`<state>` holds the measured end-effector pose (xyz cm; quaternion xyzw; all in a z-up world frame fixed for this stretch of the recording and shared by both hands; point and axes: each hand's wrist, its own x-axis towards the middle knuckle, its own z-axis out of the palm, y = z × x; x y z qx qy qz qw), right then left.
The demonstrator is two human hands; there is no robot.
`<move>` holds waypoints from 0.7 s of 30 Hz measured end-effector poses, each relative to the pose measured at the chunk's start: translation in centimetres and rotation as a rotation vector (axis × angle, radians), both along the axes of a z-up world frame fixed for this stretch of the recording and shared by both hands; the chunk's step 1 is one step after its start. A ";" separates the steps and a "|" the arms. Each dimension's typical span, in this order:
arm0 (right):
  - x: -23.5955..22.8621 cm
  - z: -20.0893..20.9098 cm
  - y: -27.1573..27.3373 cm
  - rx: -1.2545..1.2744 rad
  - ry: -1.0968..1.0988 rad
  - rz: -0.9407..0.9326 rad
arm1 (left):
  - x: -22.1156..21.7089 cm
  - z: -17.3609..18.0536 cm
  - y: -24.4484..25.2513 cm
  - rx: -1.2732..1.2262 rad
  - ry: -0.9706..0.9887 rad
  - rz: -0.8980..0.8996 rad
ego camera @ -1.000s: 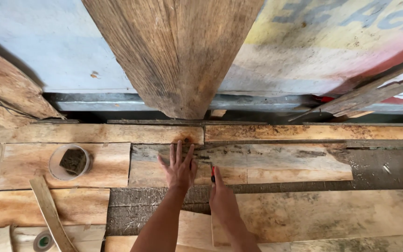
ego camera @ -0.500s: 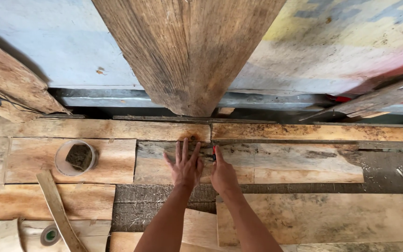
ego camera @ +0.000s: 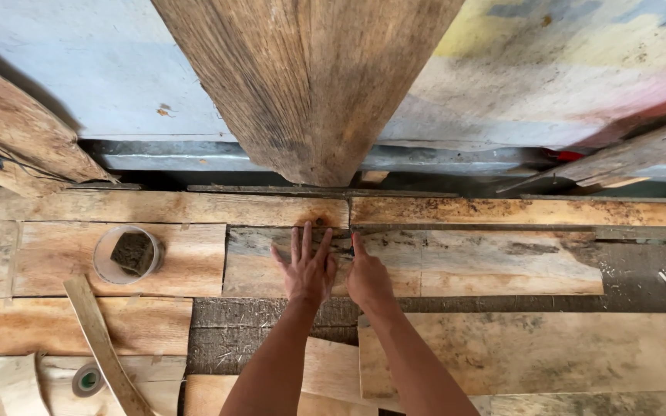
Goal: Cutting and fitting thin pieces of wood bark on a workbench.
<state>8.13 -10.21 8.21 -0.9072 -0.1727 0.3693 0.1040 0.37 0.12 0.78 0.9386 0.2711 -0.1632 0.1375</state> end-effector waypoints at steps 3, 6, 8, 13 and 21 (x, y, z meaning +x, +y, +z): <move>-0.5 -1.2 -0.6 0.035 -0.042 0.022 | -0.4 -0.6 -0.4 0.016 -0.053 0.021; -1.8 -2.9 -2.0 0.100 -0.071 -0.008 | -0.3 -0.4 -0.4 -0.021 -0.004 0.004; -2.9 -2.9 -2.9 0.112 -0.094 0.028 | -0.7 -0.3 -0.5 -0.002 -0.022 0.009; -6.3 -2.9 -5.5 0.132 -0.043 0.013 | -0.1 -0.5 -0.3 0.020 -0.020 0.014; -10.3 0.1 -8.2 -0.006 0.160 0.022 | -0.1 -0.5 -0.3 0.043 0.027 -0.023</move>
